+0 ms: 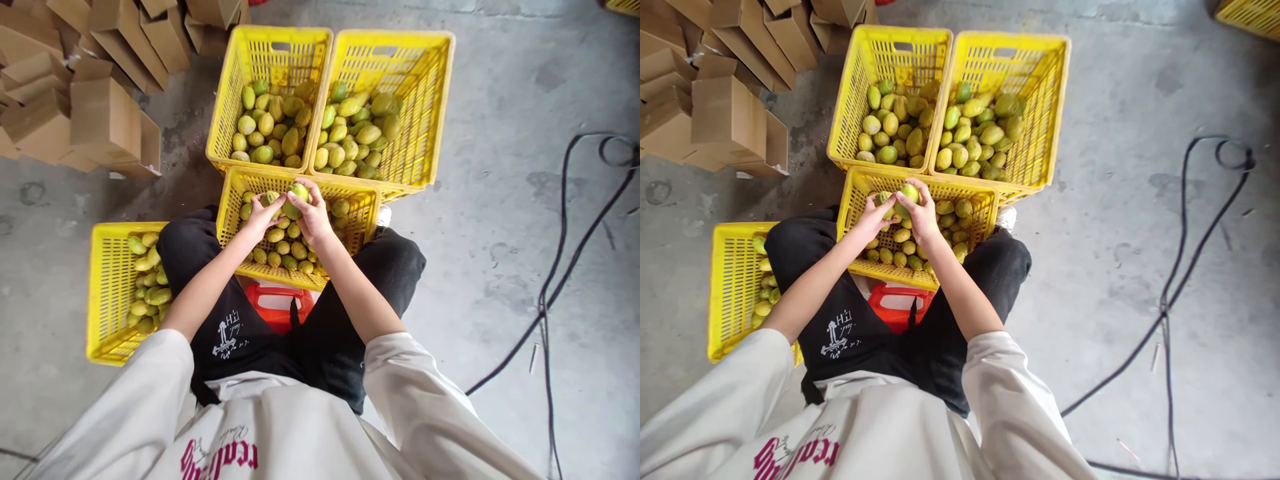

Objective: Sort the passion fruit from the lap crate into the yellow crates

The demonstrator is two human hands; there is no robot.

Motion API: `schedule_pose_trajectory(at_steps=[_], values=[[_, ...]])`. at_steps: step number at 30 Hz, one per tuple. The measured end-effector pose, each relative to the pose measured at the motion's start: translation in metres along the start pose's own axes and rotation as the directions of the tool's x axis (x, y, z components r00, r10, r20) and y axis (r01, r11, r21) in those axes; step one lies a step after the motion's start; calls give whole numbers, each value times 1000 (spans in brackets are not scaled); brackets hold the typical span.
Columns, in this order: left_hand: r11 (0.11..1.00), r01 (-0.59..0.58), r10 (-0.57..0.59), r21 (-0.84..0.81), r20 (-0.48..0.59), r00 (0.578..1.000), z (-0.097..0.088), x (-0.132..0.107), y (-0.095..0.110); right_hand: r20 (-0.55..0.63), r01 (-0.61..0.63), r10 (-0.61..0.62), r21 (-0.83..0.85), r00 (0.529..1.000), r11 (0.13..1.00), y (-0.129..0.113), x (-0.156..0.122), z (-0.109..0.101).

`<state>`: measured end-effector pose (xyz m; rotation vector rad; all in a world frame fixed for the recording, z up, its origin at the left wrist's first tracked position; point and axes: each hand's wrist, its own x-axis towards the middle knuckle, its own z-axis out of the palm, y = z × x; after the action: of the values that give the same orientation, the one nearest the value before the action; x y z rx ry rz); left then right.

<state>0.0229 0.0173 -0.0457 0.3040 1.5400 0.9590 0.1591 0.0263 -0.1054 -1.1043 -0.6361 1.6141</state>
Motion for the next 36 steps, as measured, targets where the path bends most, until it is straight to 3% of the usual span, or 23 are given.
schedule_pose_trajectory(at_steps=[5,13,21,29,33,36], values=[[999,-26,26,-29,-8,1000,-3,4,6,109,-55,47,68,993,996,-9,3,0],[998,-29,30,-47,3,1000,-5,9,1,183,-68,70,-17,981,998,-12,-1,-25],[1000,-15,14,8,62,998,-9,16,-4,87,-48,45,29,995,998,-5,-8,-22],[1000,-15,15,9,70,997,-17,22,-4,74,-35,33,25,997,999,-5,-8,-14],[1000,-1,2,-14,54,999,-13,20,-7,7,-17,17,-10,1000,1000,2,-8,-10],[999,36,-33,-26,119,992,-4,12,-10,2,25,-25,-46,1000,999,6,-5,-10]])
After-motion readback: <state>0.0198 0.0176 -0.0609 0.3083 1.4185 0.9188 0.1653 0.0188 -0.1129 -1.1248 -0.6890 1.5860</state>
